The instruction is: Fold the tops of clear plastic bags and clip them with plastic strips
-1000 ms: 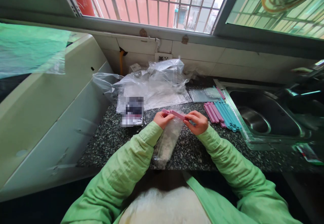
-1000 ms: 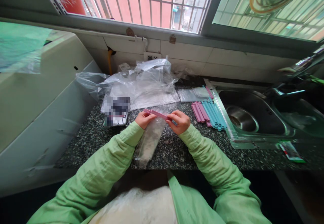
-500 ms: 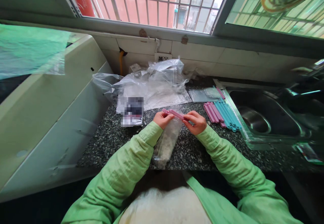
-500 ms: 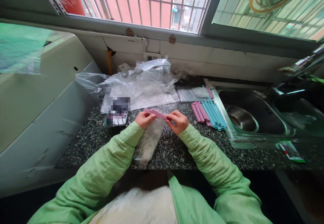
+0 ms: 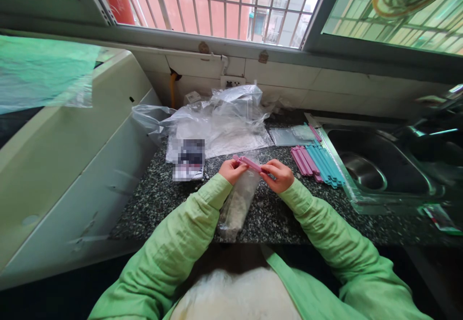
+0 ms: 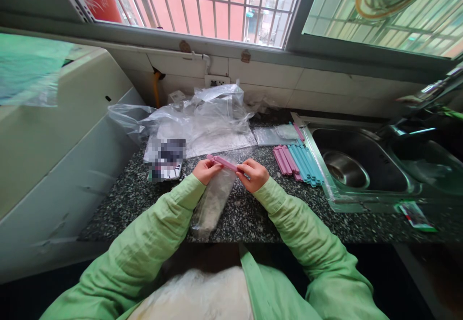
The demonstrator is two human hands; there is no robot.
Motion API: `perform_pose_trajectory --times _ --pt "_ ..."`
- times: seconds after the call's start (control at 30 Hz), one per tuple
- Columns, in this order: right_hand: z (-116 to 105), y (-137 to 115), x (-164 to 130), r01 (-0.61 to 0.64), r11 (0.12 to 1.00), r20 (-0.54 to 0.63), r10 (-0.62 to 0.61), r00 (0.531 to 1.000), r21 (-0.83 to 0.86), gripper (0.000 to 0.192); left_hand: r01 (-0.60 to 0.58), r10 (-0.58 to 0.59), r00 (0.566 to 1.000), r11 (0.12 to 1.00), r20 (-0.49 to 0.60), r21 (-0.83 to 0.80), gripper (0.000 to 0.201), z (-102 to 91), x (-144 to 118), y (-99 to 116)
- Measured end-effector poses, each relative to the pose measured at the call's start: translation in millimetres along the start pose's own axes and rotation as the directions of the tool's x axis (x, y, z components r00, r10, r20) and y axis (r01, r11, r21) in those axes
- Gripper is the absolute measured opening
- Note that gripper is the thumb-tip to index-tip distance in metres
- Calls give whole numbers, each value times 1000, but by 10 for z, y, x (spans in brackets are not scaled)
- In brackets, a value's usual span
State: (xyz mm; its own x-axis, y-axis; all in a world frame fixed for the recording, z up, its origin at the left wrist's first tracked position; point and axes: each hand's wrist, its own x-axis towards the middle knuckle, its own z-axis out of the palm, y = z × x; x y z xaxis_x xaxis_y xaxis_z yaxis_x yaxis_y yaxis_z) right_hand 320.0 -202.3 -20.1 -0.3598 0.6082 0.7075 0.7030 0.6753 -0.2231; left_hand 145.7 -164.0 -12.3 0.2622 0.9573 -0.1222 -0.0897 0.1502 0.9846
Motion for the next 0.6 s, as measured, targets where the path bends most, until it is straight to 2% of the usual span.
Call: perform_pose_trajectory --times 0.17,0.6 --pt "10 3 -5 5 1000 12 -5 1000 -16 12 17 -17 1000 1000 21 -17 33 -12 17 -32" --pt "11 -5 -25 19 995 42 -15 999 -98 13 -19 14 998 995 55 94 20 -44 35 -26"
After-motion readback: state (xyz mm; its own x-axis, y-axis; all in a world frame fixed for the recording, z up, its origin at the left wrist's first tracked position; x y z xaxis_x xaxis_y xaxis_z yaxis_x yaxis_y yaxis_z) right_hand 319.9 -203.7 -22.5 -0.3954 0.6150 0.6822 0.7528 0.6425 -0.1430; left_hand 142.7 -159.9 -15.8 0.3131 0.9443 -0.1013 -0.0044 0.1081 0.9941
